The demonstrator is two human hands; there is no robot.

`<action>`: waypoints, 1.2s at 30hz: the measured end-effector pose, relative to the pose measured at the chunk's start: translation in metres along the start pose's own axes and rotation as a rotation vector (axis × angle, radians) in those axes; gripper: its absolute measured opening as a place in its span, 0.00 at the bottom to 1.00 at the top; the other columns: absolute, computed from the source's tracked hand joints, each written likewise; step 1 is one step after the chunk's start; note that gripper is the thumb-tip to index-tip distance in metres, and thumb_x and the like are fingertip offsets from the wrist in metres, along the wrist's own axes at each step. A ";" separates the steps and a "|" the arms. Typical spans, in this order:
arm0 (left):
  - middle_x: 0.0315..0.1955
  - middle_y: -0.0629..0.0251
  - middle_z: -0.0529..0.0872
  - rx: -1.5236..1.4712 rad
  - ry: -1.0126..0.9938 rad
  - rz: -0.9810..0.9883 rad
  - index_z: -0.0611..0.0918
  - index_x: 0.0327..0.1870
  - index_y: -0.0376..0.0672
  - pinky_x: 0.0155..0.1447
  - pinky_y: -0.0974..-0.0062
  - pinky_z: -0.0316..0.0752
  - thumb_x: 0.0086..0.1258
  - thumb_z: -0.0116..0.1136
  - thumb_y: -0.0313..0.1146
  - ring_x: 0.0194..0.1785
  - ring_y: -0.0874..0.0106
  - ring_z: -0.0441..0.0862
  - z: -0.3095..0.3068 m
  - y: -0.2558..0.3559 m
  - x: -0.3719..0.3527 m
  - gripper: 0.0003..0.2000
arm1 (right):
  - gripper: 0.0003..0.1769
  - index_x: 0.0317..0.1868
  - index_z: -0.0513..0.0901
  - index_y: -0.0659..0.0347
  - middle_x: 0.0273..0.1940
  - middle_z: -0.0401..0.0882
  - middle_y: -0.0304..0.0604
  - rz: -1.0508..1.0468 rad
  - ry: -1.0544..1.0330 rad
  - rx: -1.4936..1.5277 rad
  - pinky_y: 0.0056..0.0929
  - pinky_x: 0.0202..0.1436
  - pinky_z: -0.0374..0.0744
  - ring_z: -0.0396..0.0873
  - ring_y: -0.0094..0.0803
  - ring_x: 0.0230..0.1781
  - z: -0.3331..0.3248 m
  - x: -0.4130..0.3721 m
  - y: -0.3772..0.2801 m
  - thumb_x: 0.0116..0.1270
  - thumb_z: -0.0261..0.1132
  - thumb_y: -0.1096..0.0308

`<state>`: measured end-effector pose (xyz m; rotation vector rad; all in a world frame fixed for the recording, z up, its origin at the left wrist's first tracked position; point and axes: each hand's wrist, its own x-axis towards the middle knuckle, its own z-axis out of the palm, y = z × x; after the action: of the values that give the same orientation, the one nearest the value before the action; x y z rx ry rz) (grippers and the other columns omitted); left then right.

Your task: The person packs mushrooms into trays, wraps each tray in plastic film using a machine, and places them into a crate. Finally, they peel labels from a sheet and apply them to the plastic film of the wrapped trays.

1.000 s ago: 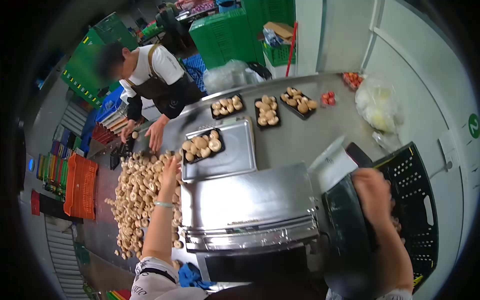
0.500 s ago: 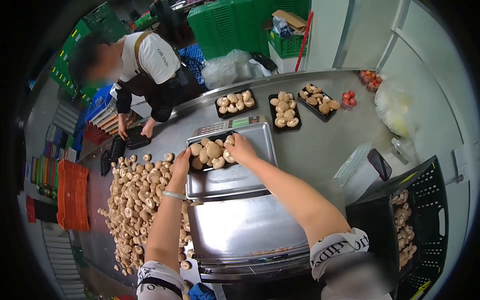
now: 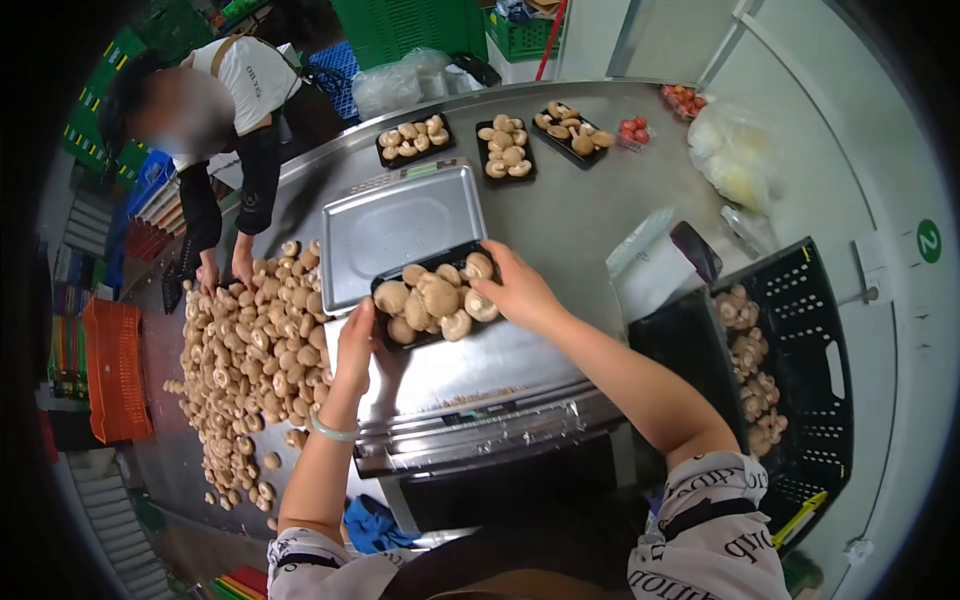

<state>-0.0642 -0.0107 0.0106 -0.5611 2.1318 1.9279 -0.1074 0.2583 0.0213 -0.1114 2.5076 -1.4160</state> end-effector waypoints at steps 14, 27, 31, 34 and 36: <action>0.32 0.58 0.82 0.562 0.268 0.435 0.82 0.43 0.33 0.40 0.74 0.74 0.66 0.63 0.31 0.37 0.67 0.79 -0.039 -0.053 -0.138 0.11 | 0.21 0.54 0.77 0.61 0.48 0.79 0.47 -0.157 0.415 -0.191 0.39 0.56 0.72 0.75 0.43 0.50 -0.036 -0.175 0.058 0.60 0.69 0.65; 0.20 0.69 0.74 0.086 -0.075 -0.002 0.74 0.26 0.42 0.34 0.74 0.66 0.70 0.58 0.35 0.27 0.76 0.70 -0.034 -0.079 -0.160 0.12 | 0.14 0.28 0.78 0.63 0.29 0.80 0.39 0.190 -0.027 0.139 0.27 0.34 0.72 0.76 0.28 0.28 -0.035 -0.214 0.076 0.69 0.61 0.63; 0.23 0.67 0.79 -0.313 -0.371 0.008 0.74 0.31 0.44 0.38 0.76 0.69 0.74 0.53 0.36 0.29 0.74 0.75 -0.060 0.018 -0.173 0.09 | 0.12 0.32 0.73 0.60 0.29 0.77 0.44 0.044 -0.114 0.952 0.27 0.38 0.73 0.74 0.29 0.29 -0.079 -0.215 0.021 0.73 0.57 0.62; 0.37 0.58 0.84 -0.681 -0.381 0.231 0.73 0.34 0.43 0.56 0.70 0.73 0.76 0.50 0.37 0.48 0.66 0.81 -0.055 0.056 -0.143 0.09 | 0.14 0.32 0.70 0.60 0.36 0.79 0.49 -0.324 -0.007 1.263 0.32 0.46 0.70 0.75 0.38 0.37 -0.086 -0.169 -0.013 0.75 0.54 0.60; 0.45 0.53 0.84 -0.693 -0.202 0.354 0.73 0.36 0.43 0.65 0.64 0.69 0.77 0.48 0.37 0.55 0.60 0.79 -0.018 0.072 -0.114 0.09 | 0.09 0.38 0.72 0.62 0.47 0.81 0.53 -0.297 0.166 1.177 0.36 0.64 0.68 0.77 0.41 0.52 -0.076 -0.130 -0.038 0.76 0.52 0.66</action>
<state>0.0108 -0.0083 0.1236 -0.0695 1.4776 2.7900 -0.0039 0.3262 0.1155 -0.1331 1.3946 -2.8300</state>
